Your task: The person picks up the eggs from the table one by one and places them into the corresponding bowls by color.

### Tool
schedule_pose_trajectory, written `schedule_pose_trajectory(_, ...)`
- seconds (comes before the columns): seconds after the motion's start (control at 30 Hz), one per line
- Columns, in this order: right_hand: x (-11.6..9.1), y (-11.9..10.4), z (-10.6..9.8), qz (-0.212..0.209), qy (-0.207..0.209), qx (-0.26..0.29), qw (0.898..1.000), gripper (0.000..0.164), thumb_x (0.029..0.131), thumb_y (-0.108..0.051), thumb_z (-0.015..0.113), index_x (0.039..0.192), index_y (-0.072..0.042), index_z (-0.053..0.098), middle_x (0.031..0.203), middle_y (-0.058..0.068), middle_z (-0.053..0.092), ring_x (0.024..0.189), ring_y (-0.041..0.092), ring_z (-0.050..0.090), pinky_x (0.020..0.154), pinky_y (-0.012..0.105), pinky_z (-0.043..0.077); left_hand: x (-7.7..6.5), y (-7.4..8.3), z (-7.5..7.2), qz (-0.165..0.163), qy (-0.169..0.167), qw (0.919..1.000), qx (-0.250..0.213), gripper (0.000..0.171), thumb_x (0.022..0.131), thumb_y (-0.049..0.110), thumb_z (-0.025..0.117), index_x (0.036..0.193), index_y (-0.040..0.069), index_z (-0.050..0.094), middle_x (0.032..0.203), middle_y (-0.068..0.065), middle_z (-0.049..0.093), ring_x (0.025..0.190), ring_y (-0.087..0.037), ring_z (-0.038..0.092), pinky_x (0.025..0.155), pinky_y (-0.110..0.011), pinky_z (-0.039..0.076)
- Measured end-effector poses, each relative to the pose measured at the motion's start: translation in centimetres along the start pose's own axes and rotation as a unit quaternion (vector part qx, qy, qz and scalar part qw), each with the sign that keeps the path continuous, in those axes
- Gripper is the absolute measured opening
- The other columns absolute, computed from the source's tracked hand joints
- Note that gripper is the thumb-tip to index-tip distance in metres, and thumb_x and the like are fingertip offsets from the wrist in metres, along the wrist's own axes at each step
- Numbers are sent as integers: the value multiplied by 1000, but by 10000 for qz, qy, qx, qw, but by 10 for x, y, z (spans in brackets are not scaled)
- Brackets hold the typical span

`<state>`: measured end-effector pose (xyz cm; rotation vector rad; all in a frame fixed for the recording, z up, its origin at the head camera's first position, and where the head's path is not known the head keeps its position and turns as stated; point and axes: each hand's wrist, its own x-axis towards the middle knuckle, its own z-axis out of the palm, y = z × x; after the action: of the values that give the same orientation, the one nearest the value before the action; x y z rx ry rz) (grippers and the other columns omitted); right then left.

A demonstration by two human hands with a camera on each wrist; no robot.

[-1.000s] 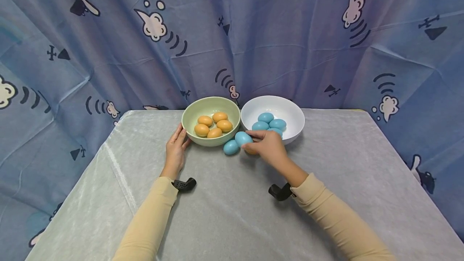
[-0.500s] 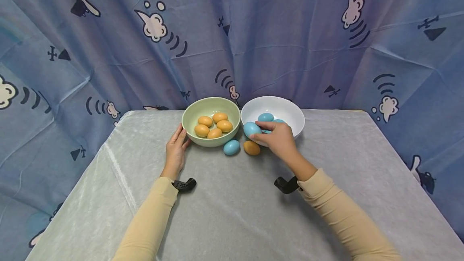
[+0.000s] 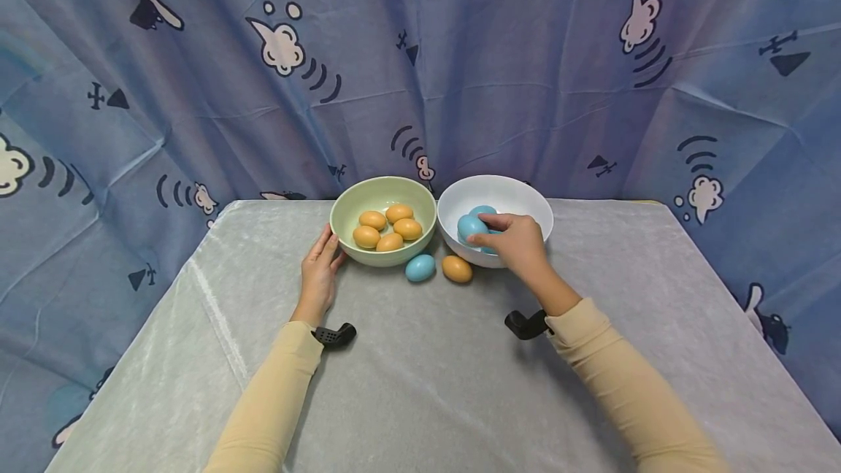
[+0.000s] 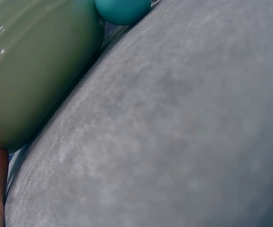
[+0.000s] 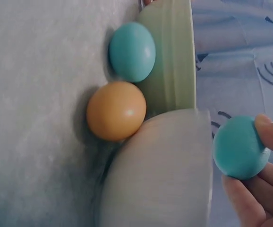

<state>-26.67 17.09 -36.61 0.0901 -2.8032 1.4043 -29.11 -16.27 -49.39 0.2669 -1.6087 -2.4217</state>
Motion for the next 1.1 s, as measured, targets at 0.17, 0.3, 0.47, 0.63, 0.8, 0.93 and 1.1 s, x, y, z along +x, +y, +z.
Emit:
schedule_pose_trajectory(0.17, 7, 7, 1, 61, -92, -34, 9999, 57, 83, -32, 81, 131, -4, 65, 136, 17, 61, 132, 34, 54, 109, 48, 46, 0, 1, 0, -46, -54, 10000, -9, 55, 101, 24, 59, 152, 16, 41, 160, -2, 37, 143, -18, 43, 114, -36, 43)
schedule_pose_trajectory(0.3, 15, 14, 4, 71, -164, -154, 9997, 56, 84, -30, 81, 131, -4, 65, 135, 19, 61, 130, 35, 56, 107, 48, 48, 1, 1, -1, -37, -76, 10000, -20, 55, 101, 23, 59, 152, 15, 40, 160, -3, 36, 144, -19, 42, 114, -36, 43)
schedule_pose_trajectory(0.47, 26, 22, 8, -78, -235, -450, 9987, 54, 84, -26, 81, 129, -1, 66, 131, 21, 64, 126, 37, 58, 104, 49, 50, 2, 0, -1, -16, -9, 10000, 14, 54, 100, 25, 61, 150, 15, 44, 159, -2, 40, 143, -18, 44, 112, -33, 46)
schedule_pose_trajectory(0.63, 32, 26, 11, -81, -323, -750, 9966, 53, 83, -25, 81, 127, 1, 66, 126, 22, 66, 126, 39, 57, 104, 50, 48, 0, 0, 0, -1, 35, 10000, 34, 53, 100, 25, 62, 150, 15, 46, 158, -2, 41, 141, -18, 45, 110, -32, 47)
schedule_pose_trajectory(0.8, 35, 27, 13, -224, -414, -988, 9940, 52, 83, -23, 80, 125, 4, 67, 120, 21, 69, 123, 40, 58, 103, 50, 48, 0, 0, 1, 22, 67, 10000, 31, 52, 100, 24, 62, 149, 15, 47, 157, -2, 42, 140, -18, 47, 108, -30, 49)
schedule_pose_trajectory(0.93, 37, 27, 13, -211, -487, -1047, 9931, 51, 83, -23, 80, 125, 4, 67, 120, 20, 69, 124, 39, 58, 104, 50, 48, 0, 0, 1, 37, 75, 10000, 22, 53, 99, 26, 63, 149, 15, 47, 157, -1, 42, 140, -17, 47, 106, -27, 50)
schedule_pose_trajectory(1.1, 39, 29, 14, -248, -576, -1157, 9913, 50, 83, -21, 80, 124, 4, 67, 121, 20, 68, 125, 40, 57, 106, 50, 47, 0, -1, 1, 65, 53, 10000, -8, 54, 99, 25, 62, 149, 14, 46, 157, -2, 42, 140, -18, 47, 100, -21, 52)
